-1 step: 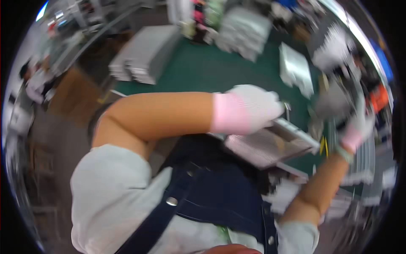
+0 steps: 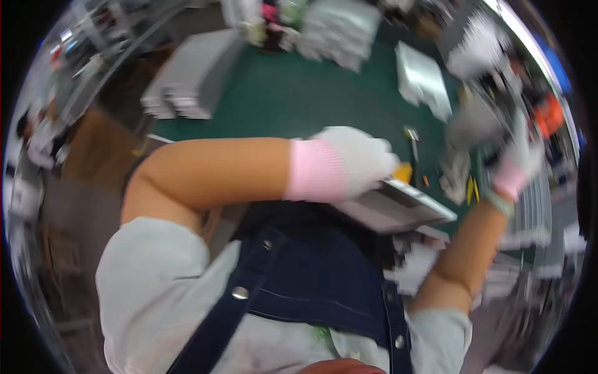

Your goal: The person assembles metal frames by placing a mesh sheet on a workbench, inserting a small plastic component, and fitting metal bars into the mesh edges. They then use a hammer to secure the bars into place. The process is repeated for multiple units, with finished frames stacked on the table.

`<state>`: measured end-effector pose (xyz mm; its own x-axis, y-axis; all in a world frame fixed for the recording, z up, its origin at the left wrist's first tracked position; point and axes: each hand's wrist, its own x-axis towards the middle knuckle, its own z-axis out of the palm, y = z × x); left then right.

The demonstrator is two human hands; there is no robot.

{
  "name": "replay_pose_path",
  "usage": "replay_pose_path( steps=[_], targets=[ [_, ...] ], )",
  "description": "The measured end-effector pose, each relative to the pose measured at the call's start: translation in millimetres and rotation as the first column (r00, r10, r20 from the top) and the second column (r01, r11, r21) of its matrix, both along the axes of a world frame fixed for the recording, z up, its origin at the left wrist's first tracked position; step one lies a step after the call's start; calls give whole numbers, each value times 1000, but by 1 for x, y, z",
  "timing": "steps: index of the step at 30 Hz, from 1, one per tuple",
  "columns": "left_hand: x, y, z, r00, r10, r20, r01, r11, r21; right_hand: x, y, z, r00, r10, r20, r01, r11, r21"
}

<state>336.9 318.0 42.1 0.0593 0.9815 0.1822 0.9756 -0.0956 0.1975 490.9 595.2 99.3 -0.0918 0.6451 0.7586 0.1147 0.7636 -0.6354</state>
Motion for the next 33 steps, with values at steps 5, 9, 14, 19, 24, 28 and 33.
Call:
replay_pose_path(
  steps=[5, 9, 14, 19, 24, 28, 33],
  targets=[
    [22, -10, -37, 997, -58, 53, 55, 997, 59, -25, -20, -40, 969, 147, -197, -151, 989, -2],
    [23, -9, -41, 996, -64, 62, 63, 998, 17, -33, -53, -31, 980, 141, -138, -148, 988, -40],
    [24, 0, -44, 992, -74, 98, 76, 997, -12, -33, -48, -33, 935, 288, -208, -310, 947, -80],
    [22, 5, -46, 983, -102, 155, 100, 995, 21, -41, -57, -36, 888, 351, -296, -367, 930, 1],
    [36, 1, -51, 997, -9, 75, 8, 1000, 22, -38, -51, -32, 910, 320, -263, -360, 925, -123],
    [27, 5, -48, 993, -63, 101, 61, 998, 27, -26, -66, -31, 846, 456, -277, -492, 867, -76],
    [8, 25, -32, 984, -165, 59, 154, 975, 159, -19, -52, 4, 882, 396, -254, -398, 916, 47]
  ],
)
